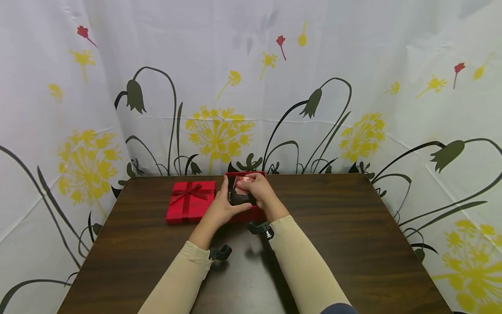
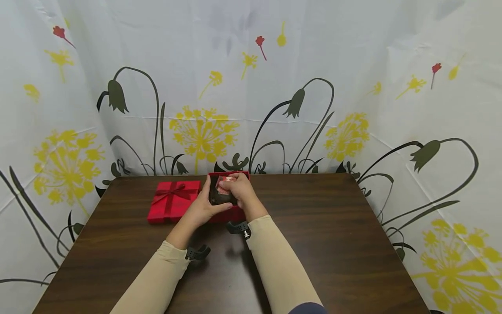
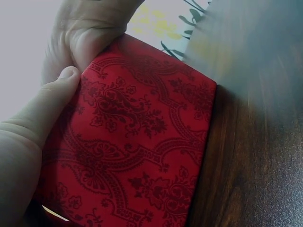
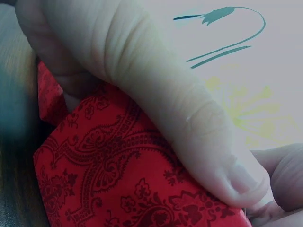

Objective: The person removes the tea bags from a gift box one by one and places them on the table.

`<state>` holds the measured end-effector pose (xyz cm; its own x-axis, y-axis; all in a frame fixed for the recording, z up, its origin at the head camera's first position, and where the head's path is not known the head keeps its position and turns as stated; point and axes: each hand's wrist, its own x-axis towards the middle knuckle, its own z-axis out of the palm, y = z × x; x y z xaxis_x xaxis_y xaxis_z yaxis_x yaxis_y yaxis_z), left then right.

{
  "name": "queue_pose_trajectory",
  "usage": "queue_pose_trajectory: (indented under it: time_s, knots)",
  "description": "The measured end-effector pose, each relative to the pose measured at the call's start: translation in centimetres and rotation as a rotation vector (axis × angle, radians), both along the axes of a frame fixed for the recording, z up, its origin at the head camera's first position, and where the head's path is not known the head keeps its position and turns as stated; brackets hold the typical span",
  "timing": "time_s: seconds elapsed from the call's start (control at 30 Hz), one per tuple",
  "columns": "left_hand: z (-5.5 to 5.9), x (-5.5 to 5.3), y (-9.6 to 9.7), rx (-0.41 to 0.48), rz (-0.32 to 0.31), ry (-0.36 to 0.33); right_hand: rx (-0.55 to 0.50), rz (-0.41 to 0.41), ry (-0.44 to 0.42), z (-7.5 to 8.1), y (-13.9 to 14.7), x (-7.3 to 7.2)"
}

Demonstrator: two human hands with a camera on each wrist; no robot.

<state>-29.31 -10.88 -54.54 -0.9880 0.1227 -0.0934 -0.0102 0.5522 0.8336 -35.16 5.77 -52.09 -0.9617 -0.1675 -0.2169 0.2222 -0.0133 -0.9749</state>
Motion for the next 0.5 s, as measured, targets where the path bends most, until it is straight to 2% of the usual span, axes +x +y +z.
queue_pose_trajectory:
  time_s: [0.27, 0.5]
  knots:
    - [0.46, 0.02, 0.01, 0.004, -0.011, -0.013, -0.034, 0.025, 0.014, 0.39, 0.20, 0.04]
    - [0.72, -0.01, 0.04, -0.004, 0.000, -0.010, -0.088, -0.050, 0.053, 0.35, 0.30, -0.02]
